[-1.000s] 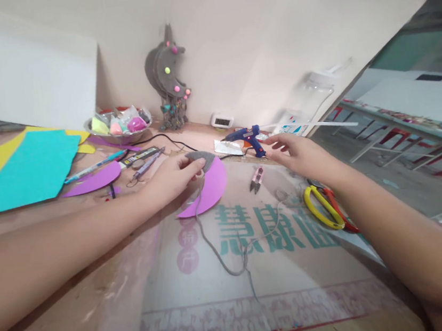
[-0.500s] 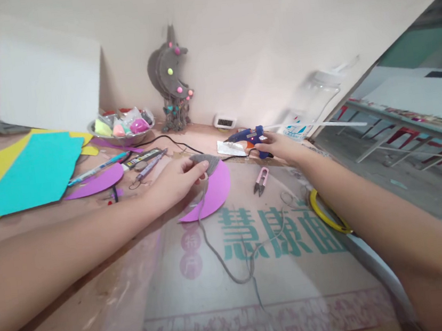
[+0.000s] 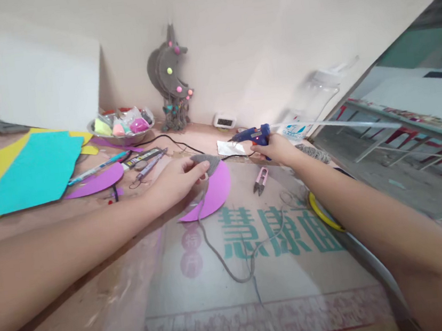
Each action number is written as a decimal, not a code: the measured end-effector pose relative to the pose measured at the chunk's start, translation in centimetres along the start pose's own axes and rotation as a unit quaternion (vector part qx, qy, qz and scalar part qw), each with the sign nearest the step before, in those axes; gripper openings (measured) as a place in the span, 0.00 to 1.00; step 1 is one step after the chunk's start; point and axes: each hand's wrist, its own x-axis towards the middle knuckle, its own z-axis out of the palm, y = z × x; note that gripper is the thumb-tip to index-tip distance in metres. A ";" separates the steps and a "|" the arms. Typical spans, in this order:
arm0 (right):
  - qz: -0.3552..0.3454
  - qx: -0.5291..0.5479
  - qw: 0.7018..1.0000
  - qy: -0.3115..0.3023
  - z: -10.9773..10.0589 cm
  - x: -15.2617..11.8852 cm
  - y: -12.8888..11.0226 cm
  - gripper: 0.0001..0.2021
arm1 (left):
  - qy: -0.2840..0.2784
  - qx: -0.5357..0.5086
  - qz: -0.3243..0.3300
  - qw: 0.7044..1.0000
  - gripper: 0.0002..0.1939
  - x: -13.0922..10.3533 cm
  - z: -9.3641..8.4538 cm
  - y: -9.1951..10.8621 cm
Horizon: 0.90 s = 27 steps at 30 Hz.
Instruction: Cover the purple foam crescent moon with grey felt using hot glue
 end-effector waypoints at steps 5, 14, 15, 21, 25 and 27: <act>-0.013 0.028 1.000 0.002 -1.4 -2.8 -1.0 0.12 | -0.015 0.046 0.015 0.999 0.17 0.2 -0.1 -0.3; -0.110 0.195 0.973 -0.059 0.1 -11.3 -2.5 0.13 | -0.009 0.076 0.031 0.997 0.18 0.1 -0.2 -0.5; -0.101 0.188 0.976 -0.051 0.4 -11.8 -2.7 0.14 | -0.010 0.066 0.016 0.998 0.17 0.0 -0.1 -0.4; -0.118 0.171 0.977 -0.040 0.4 -12.8 -3.8 0.14 | -0.002 0.150 0.024 0.988 0.18 -0.2 -0.2 0.6; -0.153 0.194 0.963 -0.102 0.3 -13.2 -3.8 0.13 | -0.002 0.176 0.038 0.984 0.19 0.0 -0.5 0.7; -0.156 0.199 0.961 -0.115 0.5 -13.3 -3.7 0.13 | -0.001 0.178 0.048 0.983 0.19 0.1 -0.6 0.5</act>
